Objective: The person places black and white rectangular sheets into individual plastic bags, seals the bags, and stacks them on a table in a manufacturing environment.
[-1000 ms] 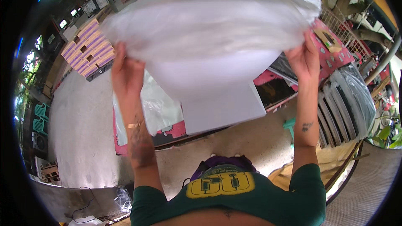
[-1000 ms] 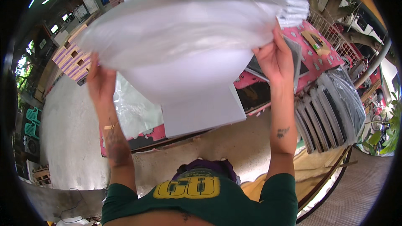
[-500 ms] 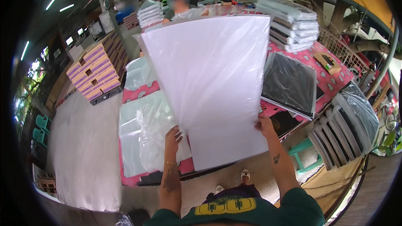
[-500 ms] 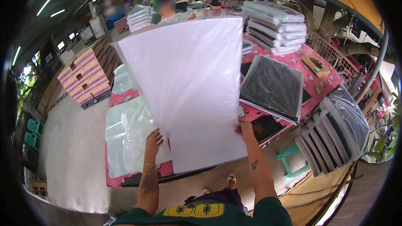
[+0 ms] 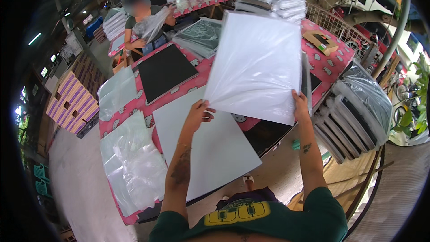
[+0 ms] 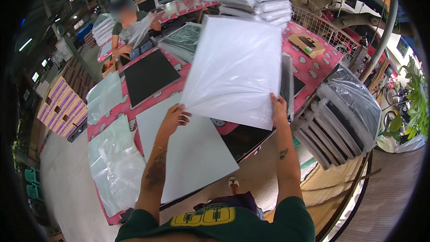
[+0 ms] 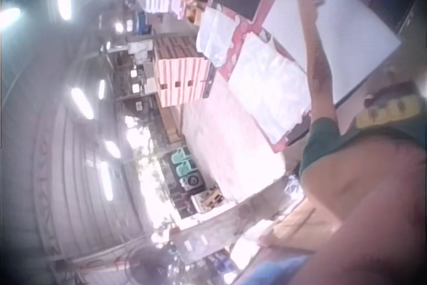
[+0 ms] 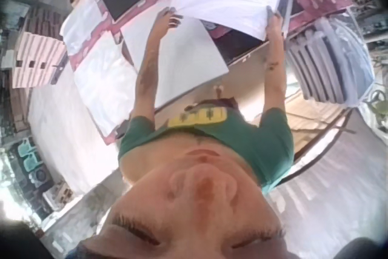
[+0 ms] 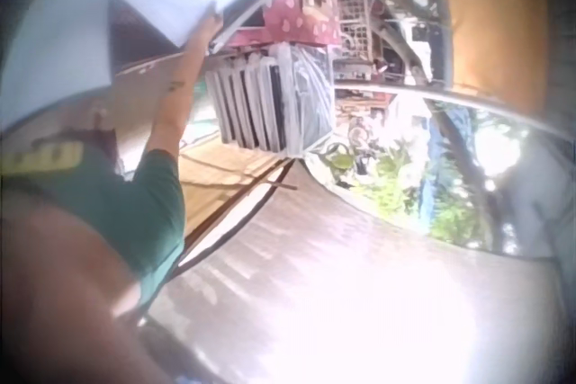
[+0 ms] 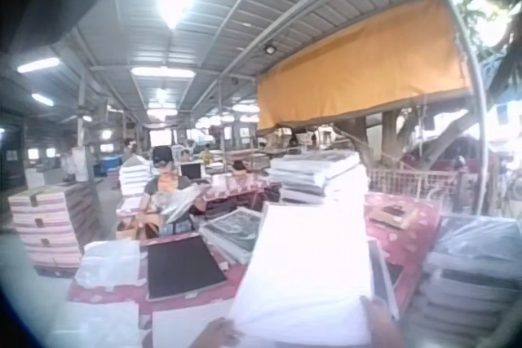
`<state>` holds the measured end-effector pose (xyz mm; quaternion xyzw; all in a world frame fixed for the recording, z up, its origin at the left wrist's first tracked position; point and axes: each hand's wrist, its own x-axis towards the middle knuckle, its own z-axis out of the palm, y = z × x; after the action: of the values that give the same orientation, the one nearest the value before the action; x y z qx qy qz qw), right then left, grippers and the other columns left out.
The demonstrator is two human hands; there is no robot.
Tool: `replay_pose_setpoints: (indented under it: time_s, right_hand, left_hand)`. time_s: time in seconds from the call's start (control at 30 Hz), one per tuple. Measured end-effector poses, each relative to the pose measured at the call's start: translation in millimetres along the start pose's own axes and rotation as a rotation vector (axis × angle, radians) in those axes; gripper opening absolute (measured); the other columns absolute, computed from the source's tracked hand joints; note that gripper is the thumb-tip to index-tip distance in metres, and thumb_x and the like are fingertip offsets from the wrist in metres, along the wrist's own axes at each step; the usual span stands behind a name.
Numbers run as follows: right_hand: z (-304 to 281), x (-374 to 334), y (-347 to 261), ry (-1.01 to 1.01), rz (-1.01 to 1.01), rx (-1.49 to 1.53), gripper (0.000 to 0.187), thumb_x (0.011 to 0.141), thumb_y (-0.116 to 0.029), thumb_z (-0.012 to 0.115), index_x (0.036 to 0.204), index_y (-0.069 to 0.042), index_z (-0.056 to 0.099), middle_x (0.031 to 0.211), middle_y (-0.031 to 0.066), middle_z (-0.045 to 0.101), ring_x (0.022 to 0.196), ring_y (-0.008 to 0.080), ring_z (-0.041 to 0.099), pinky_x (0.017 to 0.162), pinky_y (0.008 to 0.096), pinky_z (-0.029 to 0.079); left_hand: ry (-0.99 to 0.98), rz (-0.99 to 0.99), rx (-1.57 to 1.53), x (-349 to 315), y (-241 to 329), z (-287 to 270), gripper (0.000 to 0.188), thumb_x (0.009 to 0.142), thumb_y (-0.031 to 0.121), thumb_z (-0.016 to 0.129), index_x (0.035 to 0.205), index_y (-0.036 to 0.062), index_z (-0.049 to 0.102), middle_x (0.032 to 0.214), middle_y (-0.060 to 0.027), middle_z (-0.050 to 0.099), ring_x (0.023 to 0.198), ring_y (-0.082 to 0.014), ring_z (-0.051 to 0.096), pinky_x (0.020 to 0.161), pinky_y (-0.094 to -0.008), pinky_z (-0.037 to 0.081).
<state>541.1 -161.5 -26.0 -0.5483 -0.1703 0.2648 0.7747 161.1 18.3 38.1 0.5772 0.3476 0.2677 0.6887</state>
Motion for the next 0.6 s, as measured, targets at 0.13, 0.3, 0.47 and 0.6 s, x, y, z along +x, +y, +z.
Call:
replay_pose_setpoints:
  time_s: [0.13, 0.3, 0.47, 0.6]
  right_hand:
    - [-82.7, 52.5, -2.1, 0.2, -0.073, -0.503, 0.061, 0.084, -0.033, 0.066, 0.129, 0.001, 0.043, 0.113, 0.0201, 0.053, 0.099, 0.027, 0.055, 0.084, 0.0368, 0.045]
    - [-16.4, -14.7, -6.0, -0.052, -0.638, -1.614, 0.067, 0.078, -0.046, 0.065, 0.136, -0.022, 0.041, 0.127, 0.0224, 0.043, 0.118, 0.0355, 0.043, 0.095, 0.0549, 0.035]
    - [1.5, -21.2, 37.6, -0.293, -0.708, -1.656, 0.044, 0.084, -0.042, 0.059, 0.123, -0.022, 0.055, 0.125, 0.0127, 0.049, 0.117, 0.0328, 0.044, 0.093, 0.0523, 0.035]
    - [-18.1, -11.7, 33.6, -0.264, -0.66, -1.686, 0.047, 0.084, -0.046, 0.058, 0.125, -0.022, 0.055, 0.124, 0.0136, 0.05, 0.114, 0.034, 0.046, 0.091, 0.0517, 0.038]
  left_hand:
    - [-0.03, -0.045, -0.456, 103.5, -58.7, 72.3, 0.024, 0.096, 0.025, 0.047, 0.099, 0.0017, 0.052, 0.076, -0.0109, 0.06, 0.06, -0.0187, 0.061, 0.052, -0.0294, 0.052]
    - [0.03, -0.265, -0.386, 140.5, -86.5, 91.0, 0.02, 0.094, 0.018, 0.047, 0.098, -0.0013, 0.052, 0.074, -0.0138, 0.059, 0.062, -0.023, 0.062, 0.053, -0.0317, 0.053]
    - [0.078, -0.184, -0.314, 105.4, -97.0, 78.5, 0.022, 0.09, 0.014, 0.053, 0.104, -0.0023, 0.052, 0.082, -0.0144, 0.059, 0.072, -0.0252, 0.064, 0.062, -0.0336, 0.055]
    - [0.39, 0.223, 0.355, -28.4, -54.9, 24.2, 0.028, 0.086, 0.01, 0.059, 0.113, 0.0003, 0.055, 0.089, -0.0114, 0.062, 0.077, -0.0191, 0.065, 0.063, -0.0296, 0.053]
